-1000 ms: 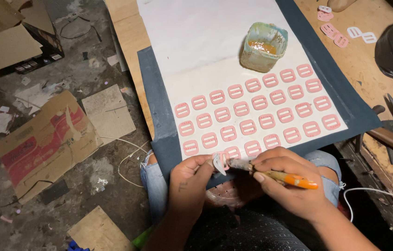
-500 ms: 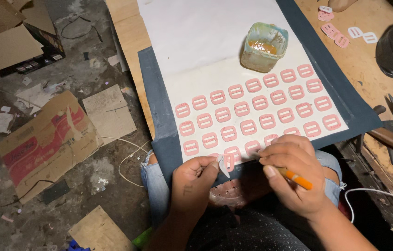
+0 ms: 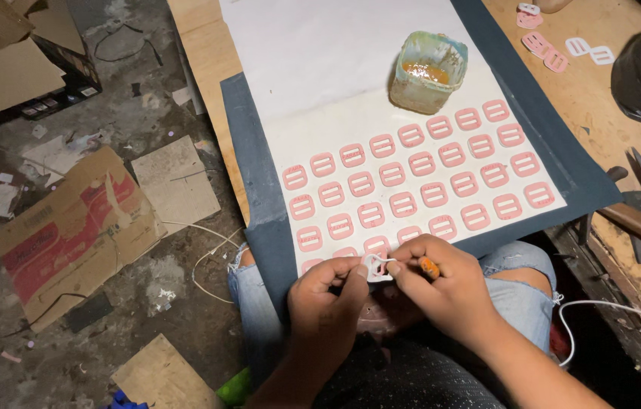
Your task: The person assembles small white plastic buckles by inserting metal pins and applying adhesive with a brush. They handle each buckle individually, dip the brush into a container of yellow adhesive, and place the assembled buckles on a white sheet.
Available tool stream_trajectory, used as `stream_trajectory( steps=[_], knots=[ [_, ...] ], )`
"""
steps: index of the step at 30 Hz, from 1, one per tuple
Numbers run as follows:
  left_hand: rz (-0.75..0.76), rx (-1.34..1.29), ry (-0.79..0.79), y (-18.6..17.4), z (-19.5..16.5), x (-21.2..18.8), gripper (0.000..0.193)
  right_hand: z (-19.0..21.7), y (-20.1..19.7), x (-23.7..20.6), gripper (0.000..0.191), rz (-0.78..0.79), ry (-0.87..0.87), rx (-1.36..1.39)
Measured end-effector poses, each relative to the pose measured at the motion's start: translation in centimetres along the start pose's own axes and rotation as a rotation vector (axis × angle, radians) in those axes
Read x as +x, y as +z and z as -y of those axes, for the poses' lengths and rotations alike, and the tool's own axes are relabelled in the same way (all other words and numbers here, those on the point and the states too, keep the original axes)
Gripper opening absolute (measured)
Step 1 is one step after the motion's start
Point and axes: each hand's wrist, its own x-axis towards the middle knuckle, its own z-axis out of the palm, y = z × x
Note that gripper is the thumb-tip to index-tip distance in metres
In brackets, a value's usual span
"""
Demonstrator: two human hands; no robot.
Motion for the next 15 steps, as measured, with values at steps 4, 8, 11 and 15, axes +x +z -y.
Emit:
stream_trajectory(
  steps=[4, 8, 11, 15],
  knots=[
    [0.024, -0.039, -0.024, 0.1, -0.2, -0.1, 0.017, -0.4, 0.1, -0.1, 0.013, 0.064, 0.185, 0.203],
    [-0.041, 0.05, 0.093, 0.3, -0.6, -0.2, 0.017, -0.3, -0.2, 0.1, 0.027, 0.16, 0.09, 0.015],
    [-0.042, 0.06, 0.103, 0.5, -1.0, -0.4, 0.017, -0.1, -0.1, 0.4, 0.022, 0.096, -0.251, -0.151],
    [-0.02, 0.199, 0.254, 0.5, -1.2, -0.8, 0.016, -0.1, 0.4, 0.3, 0.017, 0.023, -0.234, -0.117]
  ],
)
